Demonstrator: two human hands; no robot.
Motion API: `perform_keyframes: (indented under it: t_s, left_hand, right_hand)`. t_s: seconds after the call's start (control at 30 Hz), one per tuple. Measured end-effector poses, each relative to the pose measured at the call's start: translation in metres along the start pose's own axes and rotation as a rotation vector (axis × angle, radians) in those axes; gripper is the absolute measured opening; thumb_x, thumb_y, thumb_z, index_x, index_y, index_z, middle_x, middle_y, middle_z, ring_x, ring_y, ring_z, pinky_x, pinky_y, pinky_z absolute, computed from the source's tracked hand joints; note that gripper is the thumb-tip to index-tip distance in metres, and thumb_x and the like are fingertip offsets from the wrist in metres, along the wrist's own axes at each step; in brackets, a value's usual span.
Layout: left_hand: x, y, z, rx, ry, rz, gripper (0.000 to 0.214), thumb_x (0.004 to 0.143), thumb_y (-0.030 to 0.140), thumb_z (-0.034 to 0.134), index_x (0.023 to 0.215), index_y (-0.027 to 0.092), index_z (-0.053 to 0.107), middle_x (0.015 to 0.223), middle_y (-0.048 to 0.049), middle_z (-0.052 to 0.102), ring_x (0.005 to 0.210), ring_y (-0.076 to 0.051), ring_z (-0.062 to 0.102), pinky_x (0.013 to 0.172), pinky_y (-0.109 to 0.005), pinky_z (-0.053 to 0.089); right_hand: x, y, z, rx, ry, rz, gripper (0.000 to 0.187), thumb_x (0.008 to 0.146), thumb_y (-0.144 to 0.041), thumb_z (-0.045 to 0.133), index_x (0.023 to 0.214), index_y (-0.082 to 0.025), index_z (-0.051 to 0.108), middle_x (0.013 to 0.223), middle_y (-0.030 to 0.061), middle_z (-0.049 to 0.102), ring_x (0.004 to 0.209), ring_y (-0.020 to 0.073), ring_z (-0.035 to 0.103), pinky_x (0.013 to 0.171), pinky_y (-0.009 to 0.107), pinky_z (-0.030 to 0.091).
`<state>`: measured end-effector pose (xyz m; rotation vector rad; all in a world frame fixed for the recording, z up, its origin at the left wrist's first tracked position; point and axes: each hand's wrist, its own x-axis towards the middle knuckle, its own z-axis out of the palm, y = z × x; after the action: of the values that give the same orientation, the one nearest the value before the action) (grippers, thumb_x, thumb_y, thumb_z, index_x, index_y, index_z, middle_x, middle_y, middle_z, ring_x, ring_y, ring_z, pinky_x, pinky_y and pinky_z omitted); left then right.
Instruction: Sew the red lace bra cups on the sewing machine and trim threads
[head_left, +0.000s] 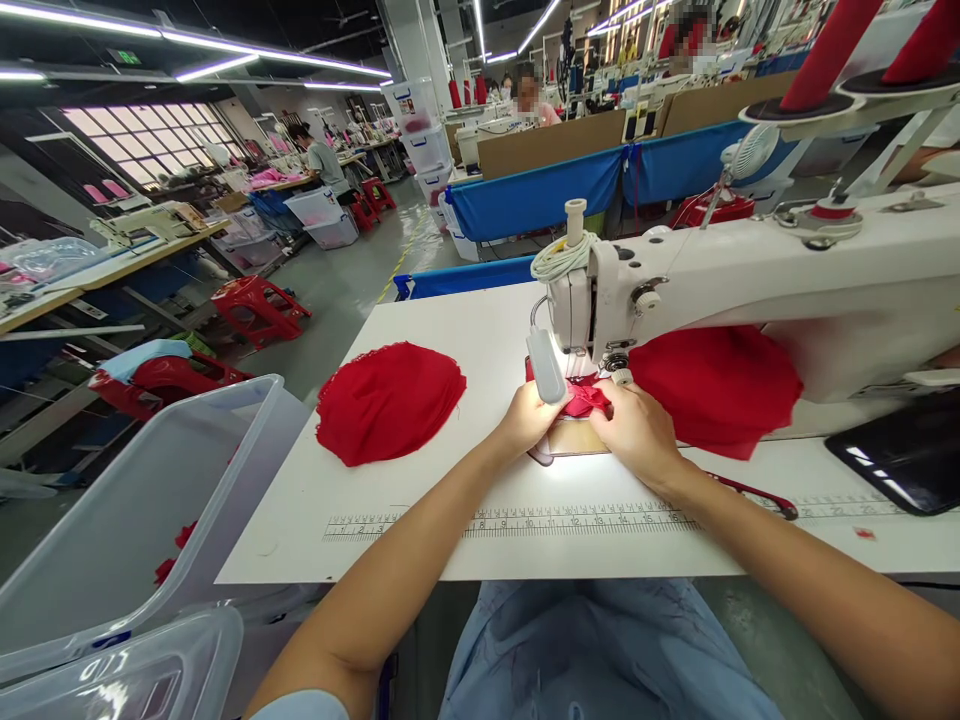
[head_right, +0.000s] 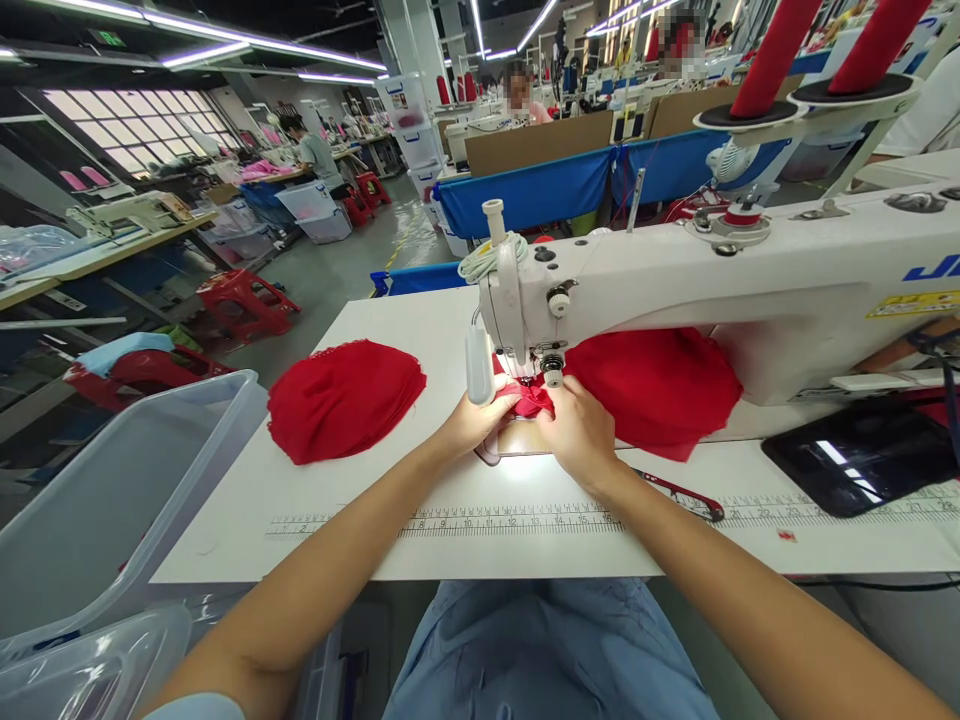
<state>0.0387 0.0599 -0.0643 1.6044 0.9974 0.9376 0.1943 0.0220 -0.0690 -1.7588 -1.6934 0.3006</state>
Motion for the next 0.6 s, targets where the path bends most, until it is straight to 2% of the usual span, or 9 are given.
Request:
perform_keyframes:
  t_s: [0.1,0.17,0.23,0.37,0.5,0.6]
  left_hand:
    - [0.003,-0.001,-0.003,-0.032,-0.037,-0.013,0.031,0.077,0.039,0.066,0.061,0.015,0.052,0.060,0.0016,0.050,0.060,-0.010,0.047,0.058,-0.024,0.041]
    - [0.003,-0.001,-0.004,-0.053,-0.045,-0.020,0.033,0.076,0.041,0.067,0.062,0.015,0.054,0.061,0.0011,0.051,0.061,-0.011,0.048,0.058,-0.023,0.041]
    - [0.004,0.000,-0.005,-0.073,-0.037,-0.026,0.034,0.076,0.044,0.066,0.063,0.015,0.055,0.063,0.0003,0.054,0.062,-0.011,0.051,0.059,-0.023,0.043]
    - [0.004,0.000,-0.004,-0.083,-0.021,-0.027,0.033,0.077,0.044,0.065,0.064,0.015,0.056,0.063,0.0005,0.054,0.063,-0.011,0.051,0.059,-0.023,0.043]
    - [0.003,0.000,-0.003,-0.065,-0.009,-0.022,0.028,0.077,0.041,0.063,0.066,0.016,0.055,0.063,0.0008,0.054,0.063,-0.011,0.052,0.059,-0.024,0.043]
    - [0.001,0.001,-0.004,-0.041,0.027,-0.018,0.028,0.077,0.038,0.062,0.063,0.017,0.051,0.062,0.0017,0.051,0.061,-0.011,0.050,0.057,-0.024,0.042]
  right_hand:
    - [0.003,0.002,-0.003,0.040,-0.012,0.047,0.006,0.072,-0.019,0.053,0.066,-0.022,0.053,0.063,0.0015,0.057,0.056,0.0181,0.053,0.051,0.028,0.033]
    - [0.004,0.005,-0.005,0.085,-0.015,0.063,0.003,0.073,-0.020,0.054,0.071,-0.022,0.053,0.062,-0.0008,0.059,0.054,0.0161,0.055,0.053,0.027,0.038]
    - [0.003,0.007,-0.008,0.107,0.004,0.072,0.005,0.074,-0.023,0.055,0.079,-0.021,0.054,0.068,-0.0001,0.062,0.055,0.0153,0.057,0.056,0.027,0.040]
    - [-0.003,0.007,-0.012,0.070,0.003,0.051,0.013,0.073,-0.032,0.064,0.080,-0.022,0.062,0.088,0.0036,0.065,0.064,0.0172,0.058,0.054,0.027,0.036]
    - [-0.006,0.003,-0.009,-0.017,-0.029,0.021,0.020,0.074,-0.041,0.069,0.088,-0.026,0.072,0.088,0.0032,0.064,0.071,0.0193,0.058,0.051,0.026,0.033]
    - [-0.005,0.004,-0.007,-0.010,0.063,-0.006,0.016,0.077,-0.040,0.067,0.082,-0.026,0.074,0.087,0.0030,0.061,0.064,0.0156,0.055,0.049,0.025,0.031]
